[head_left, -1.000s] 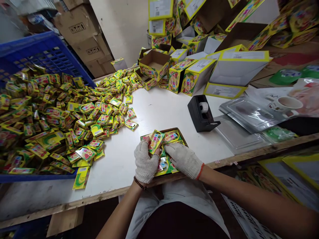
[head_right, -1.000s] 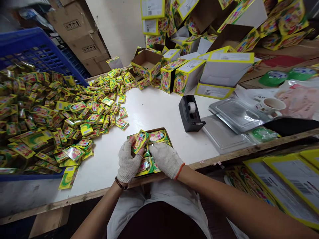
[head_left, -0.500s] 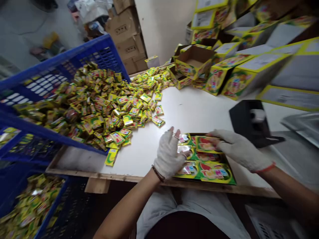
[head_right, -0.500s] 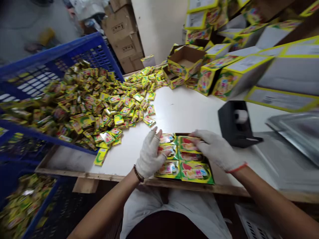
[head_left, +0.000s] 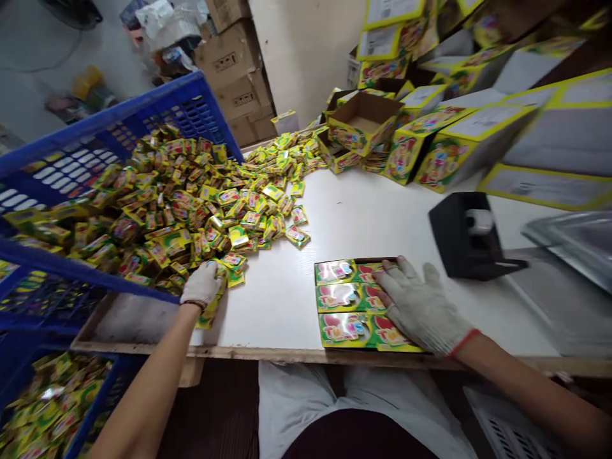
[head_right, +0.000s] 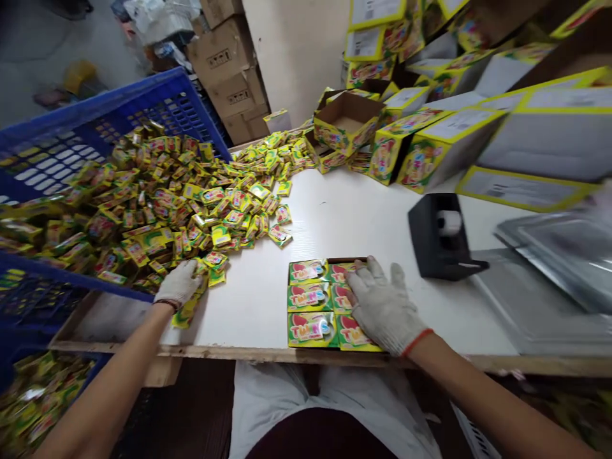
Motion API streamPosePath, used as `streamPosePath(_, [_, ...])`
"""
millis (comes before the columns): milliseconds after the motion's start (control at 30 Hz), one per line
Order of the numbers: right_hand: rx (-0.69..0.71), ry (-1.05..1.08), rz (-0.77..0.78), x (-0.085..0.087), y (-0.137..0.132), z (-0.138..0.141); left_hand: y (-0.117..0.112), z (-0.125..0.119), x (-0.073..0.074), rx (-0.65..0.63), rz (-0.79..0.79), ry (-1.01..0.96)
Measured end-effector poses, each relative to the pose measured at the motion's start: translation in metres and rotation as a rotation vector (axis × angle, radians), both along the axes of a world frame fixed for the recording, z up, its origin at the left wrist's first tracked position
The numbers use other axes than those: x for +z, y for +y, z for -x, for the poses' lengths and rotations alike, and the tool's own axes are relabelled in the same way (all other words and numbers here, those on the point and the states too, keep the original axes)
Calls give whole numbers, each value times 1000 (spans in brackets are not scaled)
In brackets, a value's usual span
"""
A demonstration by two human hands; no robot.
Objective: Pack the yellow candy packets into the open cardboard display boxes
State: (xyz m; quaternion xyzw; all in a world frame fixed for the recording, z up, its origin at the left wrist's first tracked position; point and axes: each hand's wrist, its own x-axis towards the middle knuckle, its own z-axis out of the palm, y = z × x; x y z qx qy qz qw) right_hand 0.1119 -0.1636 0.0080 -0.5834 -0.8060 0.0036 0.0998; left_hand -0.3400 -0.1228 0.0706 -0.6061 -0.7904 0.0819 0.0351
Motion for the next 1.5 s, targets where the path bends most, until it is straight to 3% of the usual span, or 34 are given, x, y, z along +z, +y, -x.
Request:
streamPosePath(67, [0, 26, 39, 5, 0, -3, -2, -4, 7, -1, -58, -21])
streamPosePath(133, [-3, 126, 10, 14, 2, -4, -7, -20, 14, -73, -222, -134])
streamPosePath(200, [0, 324, -63, 30, 6, -2, -15, -49, 20, -293, -422, -349])
streamPosePath(267, [1, 578, -63, 50, 15, 4, -23, -92, 26, -617, -528, -566])
streamPosePath(333, [26, 821, 68, 72, 29, 13, -25, -139, 30, -833, -525, -687])
streamPosePath(433, [121, 1032, 411, 96, 51, 19, -17, -201, 28, -1071, -463, -769])
streamPosePath(467, [122, 1073, 490, 98, 57, 17, -11, -215, 25, -1082, -474, -795])
streamPosePath(533, [39, 1122, 508, 96, 66, 8, 1, -233, 12, -967, -543, -859])
streamPosePath(633, [-109, 1071, 296, 75, 69, -13, 13, -246, -12, -704, -559, -906])
streamPosePath(733, [-177, 950, 208, 48, 64, -24, 12, -254, -32, -623, -402, -834])
streamPosePath(867, [-263, 958, 151, 27, 61, -14, 6, -264, -40, -661, -281, -650])
streamPosePath(1033, [-313, 837, 198, 23, 67, -7, 5, -266, -38, -634, -285, -594])
streamPosePath(1300, [57, 418, 45, 1, 52, -16, -7, -274, -37, -844, -236, -365])
streamPosePath(1500, [-7, 82, 132, 16, 50, -5, -5, -283, -35, -874, -165, -313])
